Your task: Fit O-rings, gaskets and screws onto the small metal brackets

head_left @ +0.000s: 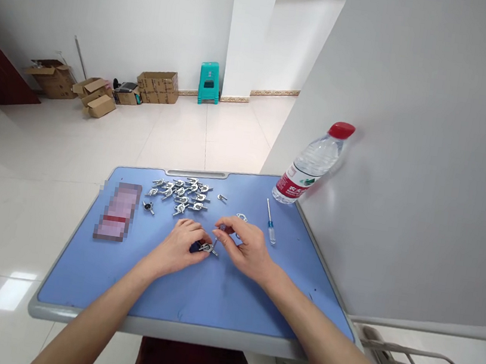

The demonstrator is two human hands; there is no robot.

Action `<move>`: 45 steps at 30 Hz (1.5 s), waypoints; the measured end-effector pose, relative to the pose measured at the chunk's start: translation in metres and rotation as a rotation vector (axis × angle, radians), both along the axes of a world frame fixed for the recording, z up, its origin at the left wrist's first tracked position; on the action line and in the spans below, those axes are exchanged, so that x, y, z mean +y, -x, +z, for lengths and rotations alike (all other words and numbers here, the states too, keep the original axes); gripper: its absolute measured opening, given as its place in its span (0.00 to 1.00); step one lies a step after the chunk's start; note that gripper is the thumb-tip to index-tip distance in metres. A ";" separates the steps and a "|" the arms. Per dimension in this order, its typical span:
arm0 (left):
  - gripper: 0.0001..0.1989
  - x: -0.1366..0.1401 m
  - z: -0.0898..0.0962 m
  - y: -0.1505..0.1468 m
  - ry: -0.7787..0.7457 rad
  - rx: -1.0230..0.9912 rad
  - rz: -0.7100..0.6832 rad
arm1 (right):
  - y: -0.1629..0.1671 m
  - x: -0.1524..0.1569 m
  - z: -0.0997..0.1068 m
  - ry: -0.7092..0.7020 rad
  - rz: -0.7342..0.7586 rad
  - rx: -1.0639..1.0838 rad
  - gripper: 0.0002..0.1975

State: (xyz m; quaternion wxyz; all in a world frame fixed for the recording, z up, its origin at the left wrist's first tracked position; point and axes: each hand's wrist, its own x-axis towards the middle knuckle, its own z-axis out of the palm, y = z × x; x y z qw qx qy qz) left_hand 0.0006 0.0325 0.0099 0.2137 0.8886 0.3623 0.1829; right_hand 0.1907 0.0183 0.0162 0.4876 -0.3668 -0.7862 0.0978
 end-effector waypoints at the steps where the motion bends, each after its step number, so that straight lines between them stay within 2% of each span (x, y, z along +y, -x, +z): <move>1: 0.04 0.000 -0.001 0.000 -0.003 0.000 0.000 | 0.000 -0.001 0.000 -0.008 0.001 -0.013 0.04; 8: 0.05 0.002 -0.007 0.001 0.002 0.014 -0.014 | 0.000 -0.007 -0.002 -0.012 0.024 -0.053 0.03; 17: 0.10 0.003 0.013 0.010 0.133 -0.010 -0.032 | -0.003 -0.006 -0.003 -0.006 -0.032 -0.012 0.03; 24: 0.19 0.004 0.012 0.013 0.139 0.003 -0.074 | -0.003 -0.006 -0.004 -0.015 -0.044 -0.011 0.03; 30: 0.08 0.002 0.009 0.010 0.158 -0.032 -0.051 | -0.002 -0.007 -0.004 0.004 -0.025 -0.022 0.02; 36: 0.07 0.001 0.005 0.008 0.167 -0.016 -0.034 | 0.000 -0.010 0.000 0.017 -0.018 -0.073 0.03; 45: 0.03 0.002 0.000 0.007 0.098 0.022 -0.024 | 0.000 -0.012 0.000 0.015 -0.015 -0.085 0.03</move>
